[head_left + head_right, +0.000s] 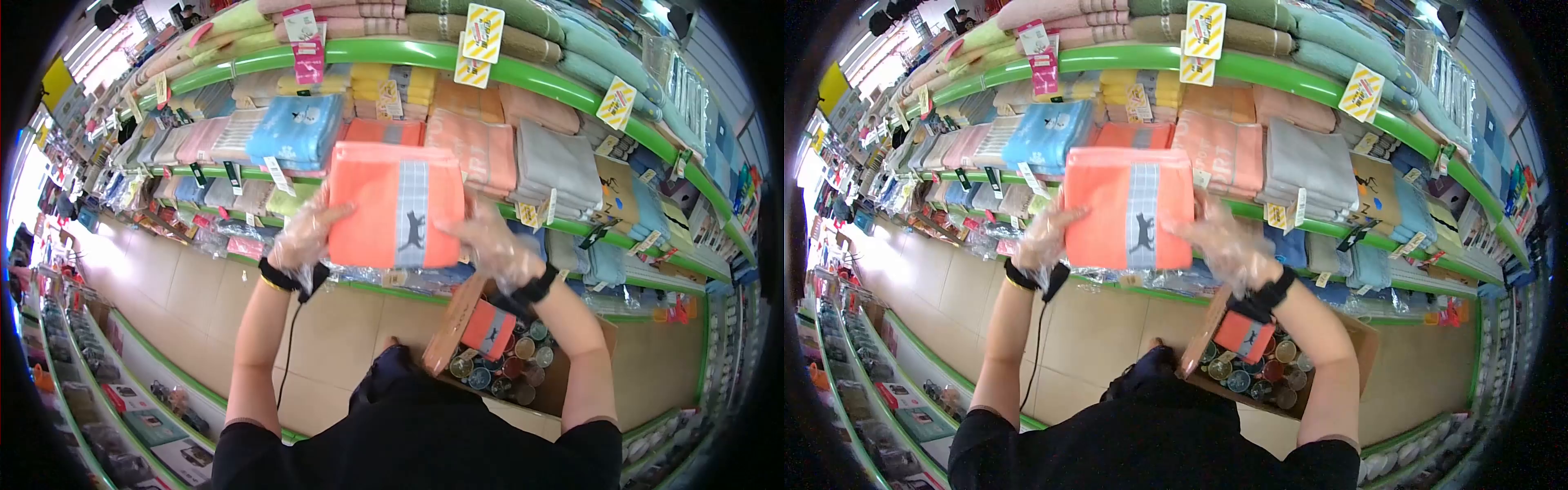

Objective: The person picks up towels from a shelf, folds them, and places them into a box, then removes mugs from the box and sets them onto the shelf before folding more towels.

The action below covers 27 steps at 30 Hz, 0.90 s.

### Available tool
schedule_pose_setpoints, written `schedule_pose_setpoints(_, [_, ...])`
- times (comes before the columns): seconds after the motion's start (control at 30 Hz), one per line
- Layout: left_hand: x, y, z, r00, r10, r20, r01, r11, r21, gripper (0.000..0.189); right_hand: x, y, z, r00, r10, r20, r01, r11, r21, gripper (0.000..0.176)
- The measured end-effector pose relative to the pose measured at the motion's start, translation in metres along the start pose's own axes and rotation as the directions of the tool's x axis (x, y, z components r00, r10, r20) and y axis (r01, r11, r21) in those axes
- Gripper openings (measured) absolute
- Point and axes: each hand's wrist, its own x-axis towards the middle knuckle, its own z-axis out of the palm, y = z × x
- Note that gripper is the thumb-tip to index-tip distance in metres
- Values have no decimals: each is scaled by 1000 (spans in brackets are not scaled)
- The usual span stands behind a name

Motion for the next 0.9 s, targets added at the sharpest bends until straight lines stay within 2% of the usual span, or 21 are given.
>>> schedule_pose_setpoints(0.07, [24,25,-8,993,95,63,-98,994,53,59,38,-19,2,955,-282,97,296,858,-420,58])
schedule_pose_setpoints(0.1, [43,33,-18,990,119,73,-129,981,147,56,66,-11,-24,952,-290,93,302,856,-420,58])
schedule_pose_setpoints(0.17, [86,36,-41,986,136,94,-155,958,242,54,127,20,-91,905,-122,408,377,674,-635,41])
schedule_pose_setpoints(0.2, [108,37,-51,988,152,16,-141,865,482,52,146,11,-89,906,-134,401,381,671,-636,41])
schedule_pose_setpoints(0.23, [130,39,-60,980,193,-51,-104,715,692,51,168,2,-80,977,-38,209,181,664,-726,32])
schedule_pose_setpoints(0.27, [151,38,-66,980,194,-36,-114,707,698,51,183,-3,-72,999,54,3,-33,638,-769,25])
schedule_pose_setpoints(0.3, [172,33,-70,959,273,-78,-56,453,890,44,189,-7,-67,999,41,-4,-29,639,-768,25])
schedule_pose_setpoints(0.33, [191,28,-76,927,363,-91,34,161,986,39,193,-12,-64,998,-49,47,62,370,-927,18])
schedule_pose_setpoints(0.37, [209,20,-89,929,362,-79,22,157,987,39,197,-15,-63,986,-113,119,126,58,-990,13])
schedule_pose_setpoints(0.4, [226,13,-103,948,310,65,-30,-117,993,32,211,-13,-70,999,1,54,53,-186,-981,8])
schedule_pose_setpoints(0.43, [239,12,-110,955,226,191,-95,-377,921,29,219,-11,-72,999,-8,46,44,-192,-980,8])
schedule_pose_setpoints(0.47, [245,16,-109,941,-53,333,-263,-732,628,29,225,-7,-73,1000,23,-9,-3,-280,-960,8])
schedule_pose_setpoints(0.5, [249,14,-113,939,-53,340,-268,-731,628,29,230,1,-77,997,50,-66,-43,-366,-930,8])
schedule_pose_setpoints(0.53, [254,11,-118,926,-72,371,-306,-719,624,28,241,28,-105,973,-193,125,44,-378,-925,14])
schedule_pose_setpoints(0.57, [259,8,-123,912,-89,400,-341,-706,621,27,245,22,-96,973,-193,125,43,-382,-923,14])
schedule_pose_setpoints(0.6, [266,7,-126,912,-86,401,-340,-706,621,27,252,13,-76,937,-177,-300,-239,301,-923,5])
schedule_pose_setpoints(0.63, [271,5,-128,926,-119,360,-328,-725,606,27,257,9,-63,801,109,-588,-415,810,-415,8])
schedule_pose_setpoints(0.7, [271,-1,-120,939,-153,308,-317,-736,599,27,265,10,-62,822,79,-564,-438,721,-538,4])
schedule_pose_setpoints(0.77, [270,-12,-107,989,-116,87,-143,-883,448,29,274,10,-65,868,23,-496,-439,501,-746,11])
schedule_pose_setpoints(0.83, [286,-29,-120,998,-32,-46,-1,-832,554,36,280,10,-64,914,-13,-405,-390,240,-889,22])
schedule_pose_setpoints(0.9, [293,-40,-135,993,1,-121,85,-712,697,43,260,4,-37,899,-76,-432,-410,203,-889,24])
